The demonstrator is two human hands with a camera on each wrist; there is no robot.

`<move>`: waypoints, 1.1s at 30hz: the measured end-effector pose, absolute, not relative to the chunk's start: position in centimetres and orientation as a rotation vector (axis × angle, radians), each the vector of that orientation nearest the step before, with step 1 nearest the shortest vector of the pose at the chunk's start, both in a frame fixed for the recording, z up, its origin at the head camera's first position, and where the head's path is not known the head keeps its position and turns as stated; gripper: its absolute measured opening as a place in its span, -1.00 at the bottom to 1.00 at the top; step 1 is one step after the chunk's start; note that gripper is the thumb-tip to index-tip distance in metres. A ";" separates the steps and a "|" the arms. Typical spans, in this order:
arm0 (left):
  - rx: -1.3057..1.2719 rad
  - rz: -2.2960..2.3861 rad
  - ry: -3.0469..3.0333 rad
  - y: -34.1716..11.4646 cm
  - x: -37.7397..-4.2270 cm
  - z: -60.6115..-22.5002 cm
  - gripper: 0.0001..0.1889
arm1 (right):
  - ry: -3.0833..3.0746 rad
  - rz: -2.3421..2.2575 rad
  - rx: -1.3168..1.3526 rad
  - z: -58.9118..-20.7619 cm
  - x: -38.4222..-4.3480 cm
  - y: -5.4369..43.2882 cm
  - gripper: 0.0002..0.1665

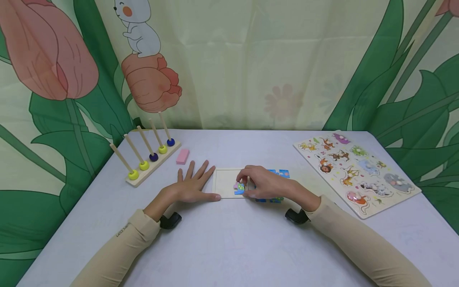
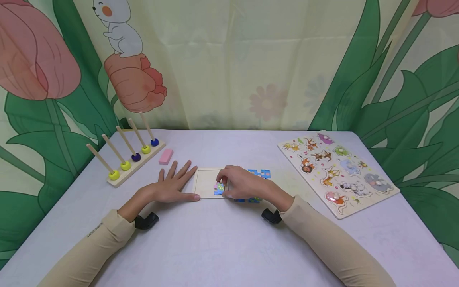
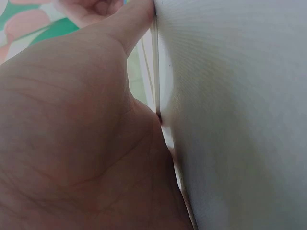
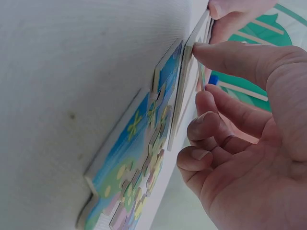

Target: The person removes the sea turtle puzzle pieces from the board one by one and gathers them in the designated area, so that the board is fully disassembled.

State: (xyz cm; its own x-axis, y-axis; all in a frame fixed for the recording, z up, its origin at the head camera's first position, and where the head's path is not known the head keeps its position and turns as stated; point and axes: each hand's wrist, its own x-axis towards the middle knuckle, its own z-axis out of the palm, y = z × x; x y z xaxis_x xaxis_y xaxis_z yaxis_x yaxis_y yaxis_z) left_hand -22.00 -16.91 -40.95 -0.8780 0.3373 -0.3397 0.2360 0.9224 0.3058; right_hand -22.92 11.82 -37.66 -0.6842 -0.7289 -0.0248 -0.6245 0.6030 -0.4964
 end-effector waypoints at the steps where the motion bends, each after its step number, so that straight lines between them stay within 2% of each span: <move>1: 0.418 0.361 2.690 -16.9 -22.0 -40.9 0.19 | 2.605 -0.681 -1.115 -37.7 -22.9 11.8 -0.62; 13: 0.423 0.372 2.690 -16.9 -22.0 -41.0 0.19 | 2.605 -0.774 -1.125 -38.1 -22.8 12.9 -0.64; 27: 0.453 0.366 2.688 -17.2 -22.2 -41.1 0.20 | 2.651 -0.854 -1.103 -38.6 -21.7 16.2 -0.68; 33: 0.465 0.376 2.690 -17.4 -22.2 -41.3 0.20 | 2.688 -0.832 -1.052 -38.6 -21.2 18.0 -0.65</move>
State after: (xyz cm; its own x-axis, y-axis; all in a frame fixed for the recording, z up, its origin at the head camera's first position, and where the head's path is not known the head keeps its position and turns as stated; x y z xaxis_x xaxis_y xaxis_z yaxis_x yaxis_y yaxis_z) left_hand -22.20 -17.36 -41.32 -0.8715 0.3684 -0.3237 0.2657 0.9094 0.3199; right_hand -21.16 17.96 -38.58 -0.7464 -0.6618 0.0700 -0.5856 0.6032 -0.5415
